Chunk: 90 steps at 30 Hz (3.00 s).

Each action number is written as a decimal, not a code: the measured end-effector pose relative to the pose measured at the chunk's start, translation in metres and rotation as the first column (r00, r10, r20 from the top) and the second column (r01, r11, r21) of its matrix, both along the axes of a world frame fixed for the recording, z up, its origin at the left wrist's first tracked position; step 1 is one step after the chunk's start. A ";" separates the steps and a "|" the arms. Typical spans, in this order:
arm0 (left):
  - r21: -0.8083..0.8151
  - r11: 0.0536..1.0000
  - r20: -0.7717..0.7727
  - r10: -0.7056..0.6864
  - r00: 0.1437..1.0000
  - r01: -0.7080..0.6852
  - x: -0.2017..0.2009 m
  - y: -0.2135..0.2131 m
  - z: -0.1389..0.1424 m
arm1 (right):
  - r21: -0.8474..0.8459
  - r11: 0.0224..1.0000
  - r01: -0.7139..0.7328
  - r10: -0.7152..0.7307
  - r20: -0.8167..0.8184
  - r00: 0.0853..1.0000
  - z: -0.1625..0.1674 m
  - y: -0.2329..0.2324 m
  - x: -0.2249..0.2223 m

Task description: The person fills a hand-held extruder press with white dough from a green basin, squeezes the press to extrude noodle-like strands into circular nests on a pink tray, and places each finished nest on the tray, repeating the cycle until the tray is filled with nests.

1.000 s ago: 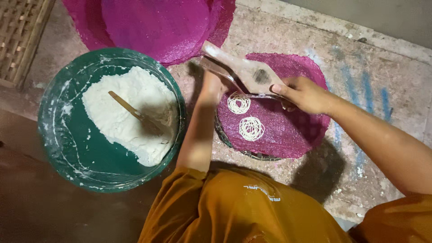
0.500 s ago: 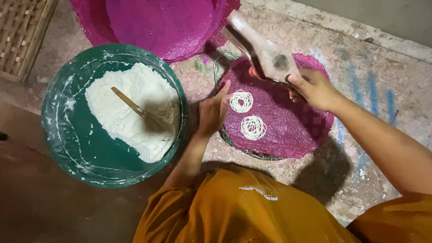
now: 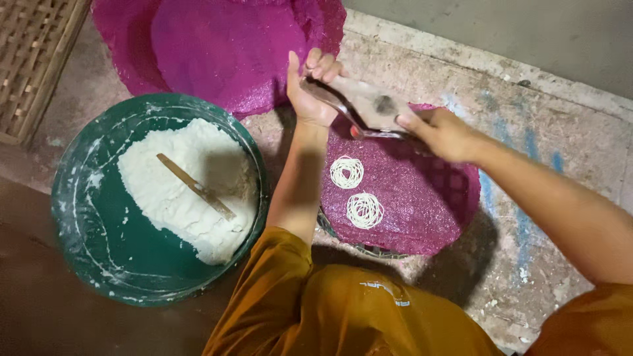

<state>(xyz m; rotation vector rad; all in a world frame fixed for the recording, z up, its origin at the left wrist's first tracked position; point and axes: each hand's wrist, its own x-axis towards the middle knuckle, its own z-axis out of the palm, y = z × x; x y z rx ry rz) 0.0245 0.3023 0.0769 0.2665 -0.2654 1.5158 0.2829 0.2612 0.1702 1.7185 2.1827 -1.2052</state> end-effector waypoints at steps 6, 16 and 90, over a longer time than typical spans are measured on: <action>-0.028 0.998 -0.064 0.054 0.996 -0.056 -0.002 0.001 -0.032 | -0.094 0.995 0.030 -0.036 -0.064 0.997 -0.004 -0.007 -0.009; -0.101 0.979 -0.123 0.163 0.979 -0.176 -0.001 0.027 -0.023 | 0.047 0.999 0.018 -0.012 -0.118 0.993 -0.002 0.004 -0.010; -0.606 0.793 -0.226 -0.243 0.943 0.059 0.105 0.068 0.000 | 0.428 0.886 0.179 -0.132 -0.138 0.982 -0.012 0.014 0.084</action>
